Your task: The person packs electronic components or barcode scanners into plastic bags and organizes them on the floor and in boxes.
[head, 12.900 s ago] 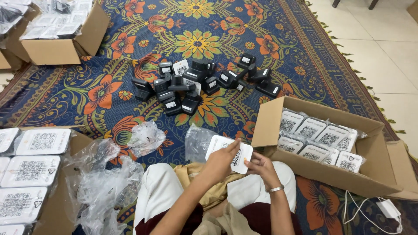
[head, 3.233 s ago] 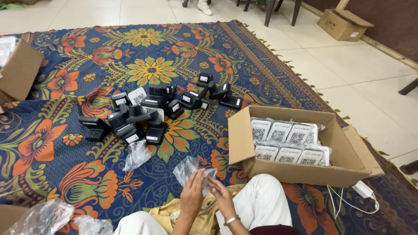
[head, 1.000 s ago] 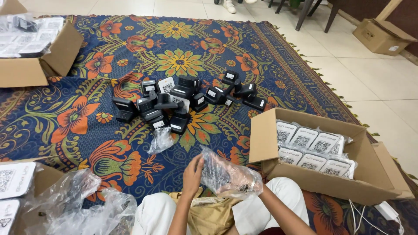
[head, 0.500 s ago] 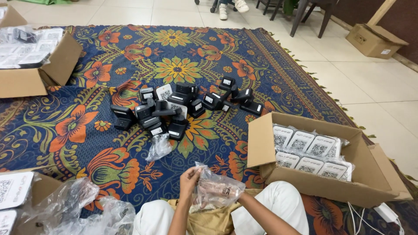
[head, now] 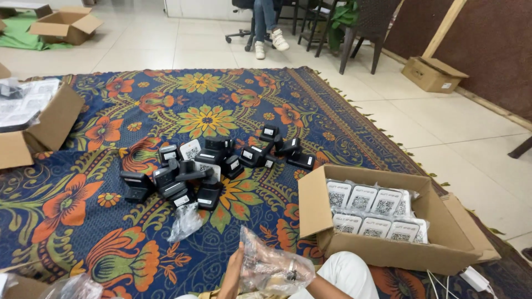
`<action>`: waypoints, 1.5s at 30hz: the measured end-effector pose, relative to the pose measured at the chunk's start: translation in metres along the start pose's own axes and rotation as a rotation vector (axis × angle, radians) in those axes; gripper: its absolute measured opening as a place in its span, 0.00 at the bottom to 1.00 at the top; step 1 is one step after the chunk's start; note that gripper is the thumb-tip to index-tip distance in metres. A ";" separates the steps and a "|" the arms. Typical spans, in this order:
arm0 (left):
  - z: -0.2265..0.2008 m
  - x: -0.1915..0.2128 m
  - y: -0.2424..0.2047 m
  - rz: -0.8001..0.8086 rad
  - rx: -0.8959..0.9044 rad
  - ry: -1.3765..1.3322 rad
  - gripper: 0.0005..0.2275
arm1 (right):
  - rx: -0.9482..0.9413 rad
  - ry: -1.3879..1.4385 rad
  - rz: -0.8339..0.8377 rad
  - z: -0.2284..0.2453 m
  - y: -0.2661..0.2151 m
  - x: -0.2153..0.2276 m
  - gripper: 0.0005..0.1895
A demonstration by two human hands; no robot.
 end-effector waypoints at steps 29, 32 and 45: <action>-0.069 0.099 -0.028 -0.953 -0.722 0.345 0.16 | -0.224 -0.221 -0.156 0.082 -0.011 0.119 0.57; -0.068 0.098 -0.026 -0.949 -0.677 0.363 0.17 | -0.298 -0.308 -0.165 0.088 -0.011 0.125 0.62; -0.057 0.095 -0.020 -0.912 -0.690 0.348 0.17 | -0.326 0.072 -0.187 0.068 -0.038 0.135 0.54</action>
Point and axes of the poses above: each hand's wrist, its own y-axis towards the middle knuckle, its own x-axis out of the back of the hand, z = x × y, the point moved 7 cm from there along y, towards the middle knuckle, and after that the axes turned 15 degrees about -z, right-handed, at the moved point
